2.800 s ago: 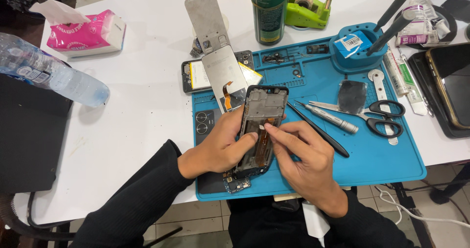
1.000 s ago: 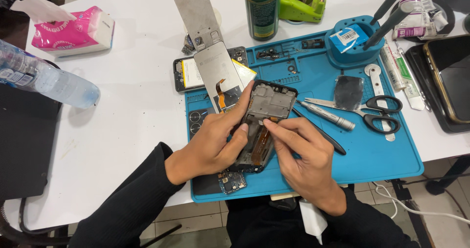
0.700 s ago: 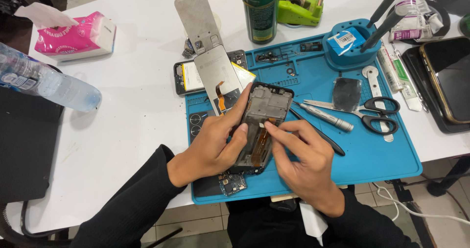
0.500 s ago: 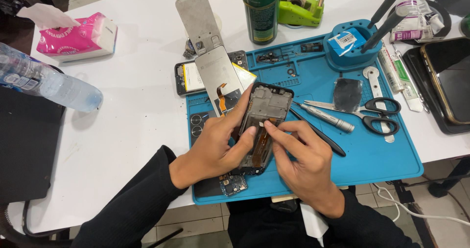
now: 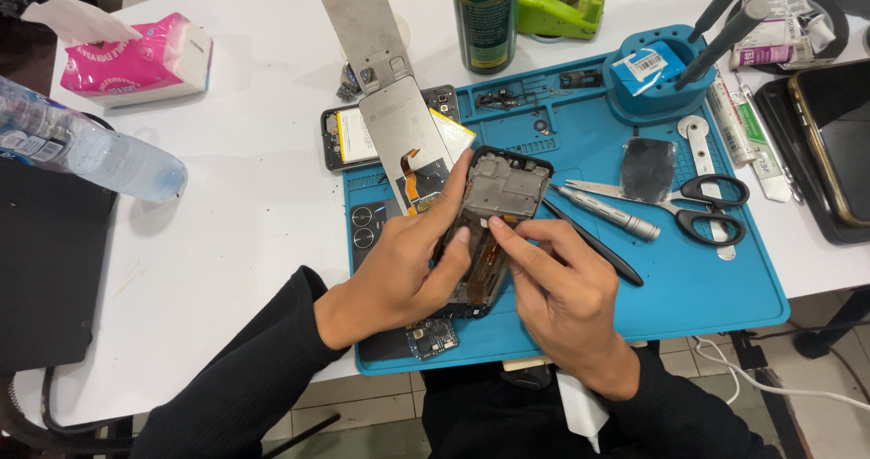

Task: The person holds a disassembled smartphone on a blue repair mat and works on its internal components, prying and pressing a flex cable and battery area with a small tool. They then lay the phone flat and brush its interior with a small brush.

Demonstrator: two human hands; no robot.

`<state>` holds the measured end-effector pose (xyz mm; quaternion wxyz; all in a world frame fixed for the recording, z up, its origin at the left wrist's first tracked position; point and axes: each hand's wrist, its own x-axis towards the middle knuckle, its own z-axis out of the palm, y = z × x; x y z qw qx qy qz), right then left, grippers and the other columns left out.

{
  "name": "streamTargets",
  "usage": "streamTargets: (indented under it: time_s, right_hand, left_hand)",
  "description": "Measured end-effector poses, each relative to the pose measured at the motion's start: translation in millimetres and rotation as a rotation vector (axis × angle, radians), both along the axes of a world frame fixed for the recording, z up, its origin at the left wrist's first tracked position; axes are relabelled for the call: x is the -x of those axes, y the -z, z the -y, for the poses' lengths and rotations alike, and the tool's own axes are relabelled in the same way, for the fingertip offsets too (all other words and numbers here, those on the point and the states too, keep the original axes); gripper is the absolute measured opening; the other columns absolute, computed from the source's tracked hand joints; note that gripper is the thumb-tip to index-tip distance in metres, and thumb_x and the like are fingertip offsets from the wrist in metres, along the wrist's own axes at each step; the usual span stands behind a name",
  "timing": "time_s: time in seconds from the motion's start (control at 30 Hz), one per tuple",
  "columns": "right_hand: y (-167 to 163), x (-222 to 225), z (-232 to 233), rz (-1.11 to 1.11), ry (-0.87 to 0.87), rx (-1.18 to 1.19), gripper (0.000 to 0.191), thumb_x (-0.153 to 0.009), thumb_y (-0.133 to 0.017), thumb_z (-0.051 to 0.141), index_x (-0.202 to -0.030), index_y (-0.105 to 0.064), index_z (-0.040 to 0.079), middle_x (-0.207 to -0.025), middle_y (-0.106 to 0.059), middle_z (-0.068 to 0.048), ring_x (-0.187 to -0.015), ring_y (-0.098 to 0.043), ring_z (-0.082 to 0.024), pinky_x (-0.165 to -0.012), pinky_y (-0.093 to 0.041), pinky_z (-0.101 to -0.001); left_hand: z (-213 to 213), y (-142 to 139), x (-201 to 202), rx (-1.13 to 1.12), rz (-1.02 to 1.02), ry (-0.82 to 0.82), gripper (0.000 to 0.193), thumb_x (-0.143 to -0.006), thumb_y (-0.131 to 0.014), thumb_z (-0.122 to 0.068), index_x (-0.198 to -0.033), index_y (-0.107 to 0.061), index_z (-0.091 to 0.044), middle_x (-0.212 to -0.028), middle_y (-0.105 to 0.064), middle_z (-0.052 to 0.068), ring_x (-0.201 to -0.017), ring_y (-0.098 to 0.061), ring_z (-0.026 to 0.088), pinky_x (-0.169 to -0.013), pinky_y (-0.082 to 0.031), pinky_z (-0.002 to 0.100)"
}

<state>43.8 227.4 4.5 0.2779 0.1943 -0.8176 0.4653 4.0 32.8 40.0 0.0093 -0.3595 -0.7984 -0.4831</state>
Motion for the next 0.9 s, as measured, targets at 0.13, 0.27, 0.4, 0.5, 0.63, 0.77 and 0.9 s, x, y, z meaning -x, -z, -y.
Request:
streamTargets:
  time_s: [0.13, 0.27, 0.4, 0.5, 0.63, 0.77, 0.9]
  right_hand:
    - [1.4, -0.1, -0.6, 0.001, -0.012, 0.011, 0.041, -0.083, -0.072, -0.013, -0.120, -0.074, 0.003, -0.100, -0.067, -0.010, -0.075, -0.067, -0.014, -0.062, -0.053, -0.0256]
    - [1.4, -1.1, -1.6, -0.015, -0.015, 0.019, 0.040, -0.083, -0.072, -0.013, -0.119, -0.074, 0.003, -0.100, -0.068, -0.010, -0.076, -0.066, -0.015, -0.062, -0.052, -0.0256]
    - [0.0, -2.0, -2.9, -0.016, -0.018, 0.024, 0.039, -0.083, -0.073, -0.013, -0.118, -0.075, 0.003, -0.099, -0.069, -0.010, -0.073, -0.065, -0.014, -0.061, -0.051, -0.0263]
    - [-1.3, -2.9, -2.5, -0.031, -0.037, 0.050, 0.037, -0.083, -0.073, -0.012, -0.117, -0.074, 0.003, -0.100, -0.069, -0.010, -0.076, -0.066, -0.015, -0.062, -0.051, -0.0262]
    - [-3.7, -5.6, -1.5, -0.039, -0.006, 0.058, 0.035, -0.086, -0.074, -0.011, -0.117, -0.074, 0.003, -0.099, -0.068, -0.009, -0.076, -0.066, -0.014, -0.063, -0.051, -0.0258]
    - [-5.7, -6.3, 0.3, 0.000, 0.037, 0.053, 0.035, -0.085, -0.075, -0.011, -0.117, -0.074, 0.003, -0.095, -0.067, -0.008, -0.069, -0.063, -0.012, -0.058, -0.049, -0.0254]
    - [-6.6, -5.3, 1.4, 0.050, 0.064, -0.018, 0.038, -0.082, -0.076, -0.008, -0.117, -0.076, 0.005, -0.092, -0.068, -0.008, -0.059, -0.057, -0.012, -0.051, -0.044, -0.0266]
  left_hand:
    - [0.1, 0.7, -0.9, 0.026, -0.003, -0.019, 0.068, -0.101, -0.052, -0.001, -0.162, -0.021, 0.006, -0.084, -0.067, 0.017, -0.068, -0.067, 0.020, -0.069, -0.052, 0.033]
    - [-0.6, 0.4, -2.3, 0.011, -0.024, -0.016, 0.067, -0.101, -0.051, -0.001, -0.162, -0.023, 0.006, -0.087, -0.068, 0.016, -0.067, -0.067, 0.018, -0.067, -0.052, 0.032]
    - [-0.3, -0.1, -3.2, 0.031, -0.009, -0.032, 0.066, -0.100, -0.052, -0.001, -0.161, -0.026, 0.006, -0.079, -0.063, 0.013, -0.062, -0.061, 0.016, -0.061, -0.048, 0.031]
    - [0.7, 0.4, -1.2, 0.024, 0.022, -0.030, 0.067, -0.098, -0.052, -0.001, -0.160, -0.027, 0.004, -0.078, -0.063, 0.010, -0.058, -0.058, 0.013, -0.058, -0.046, 0.030]
    - [2.0, 1.5, 0.4, 0.001, 0.098, -0.031, 0.067, -0.099, -0.051, -0.001, -0.162, -0.028, 0.002, -0.072, -0.061, 0.008, -0.059, -0.055, 0.010, -0.059, -0.045, 0.028]
    - [2.9, 0.1, 2.5, -0.054, 0.176, 0.005, 0.065, -0.102, -0.049, -0.002, -0.163, -0.026, 0.002, -0.077, -0.062, 0.005, -0.065, -0.053, 0.006, -0.062, -0.046, 0.025]
    - [2.0, -3.9, 4.1, -0.007, 0.251, -0.029, 0.067, -0.100, -0.049, -0.004, -0.163, -0.025, -0.001, -0.071, -0.057, 0.003, -0.060, -0.046, 0.005, -0.057, -0.042, 0.025]
